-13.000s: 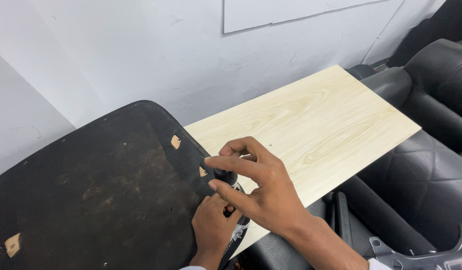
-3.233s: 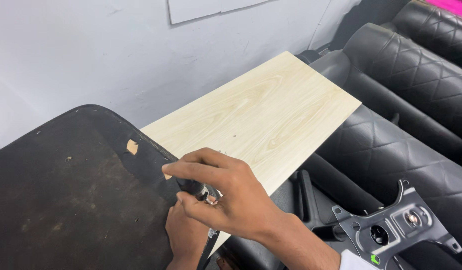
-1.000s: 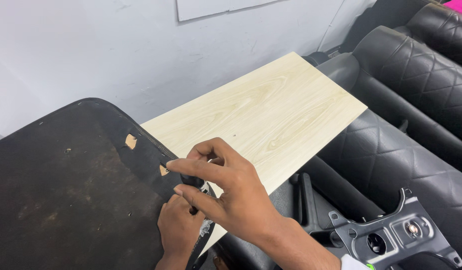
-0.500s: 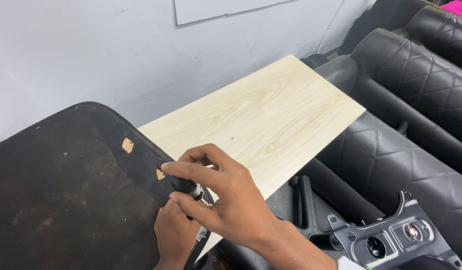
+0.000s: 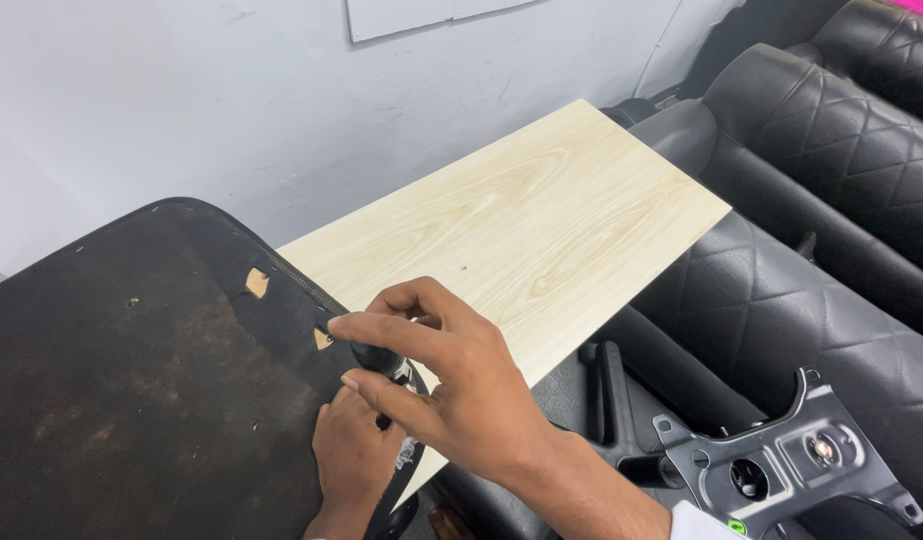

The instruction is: The person uses a screwdriver to fasten screws into the underside of a black chair seat placed on a light wooden table. They pick up screws from the table and insert them into pre-drilled holes, then tighten them with the screwdriver.

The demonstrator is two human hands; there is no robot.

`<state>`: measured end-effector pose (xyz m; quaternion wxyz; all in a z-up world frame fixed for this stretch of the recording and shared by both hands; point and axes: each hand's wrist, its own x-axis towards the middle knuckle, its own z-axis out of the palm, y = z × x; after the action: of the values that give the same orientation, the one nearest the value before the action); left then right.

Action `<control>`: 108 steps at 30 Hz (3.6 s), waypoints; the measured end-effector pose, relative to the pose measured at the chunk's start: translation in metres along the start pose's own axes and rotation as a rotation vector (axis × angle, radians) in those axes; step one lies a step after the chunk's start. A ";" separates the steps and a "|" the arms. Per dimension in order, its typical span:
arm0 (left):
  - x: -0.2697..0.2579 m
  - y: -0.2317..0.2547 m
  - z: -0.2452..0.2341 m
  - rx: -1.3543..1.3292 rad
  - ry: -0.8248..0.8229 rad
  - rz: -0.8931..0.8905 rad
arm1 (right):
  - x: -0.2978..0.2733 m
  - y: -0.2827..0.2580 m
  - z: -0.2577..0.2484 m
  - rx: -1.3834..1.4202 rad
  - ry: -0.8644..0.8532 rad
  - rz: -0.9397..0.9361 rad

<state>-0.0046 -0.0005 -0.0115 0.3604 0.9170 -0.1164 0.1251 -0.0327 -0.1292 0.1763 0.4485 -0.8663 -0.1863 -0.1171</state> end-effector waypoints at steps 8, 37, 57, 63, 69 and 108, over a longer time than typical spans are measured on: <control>-0.001 0.005 -0.002 0.037 -0.054 -0.069 | -0.007 -0.001 0.000 0.056 0.036 -0.085; 0.000 0.003 -0.004 -0.010 -0.074 -0.126 | -0.003 -0.005 0.002 0.039 -0.010 -0.098; -0.005 -0.001 -0.002 -0.023 -0.002 -0.035 | -0.005 -0.001 0.002 0.007 -0.044 -0.054; -0.005 -0.002 0.000 0.001 -0.010 -0.043 | -0.008 -0.002 -0.002 0.058 0.001 -0.126; -0.004 -0.005 0.002 -0.042 0.016 -0.002 | -0.006 0.001 0.002 0.019 0.048 -0.133; 0.005 0.012 -0.012 -0.001 -0.150 -0.208 | 0.009 0.002 0.005 0.025 0.018 -0.017</control>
<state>-0.0051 -0.0013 0.0060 0.3621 0.9307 -0.0476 0.0180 -0.0240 -0.1242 0.1757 0.4600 -0.8578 -0.1912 -0.1263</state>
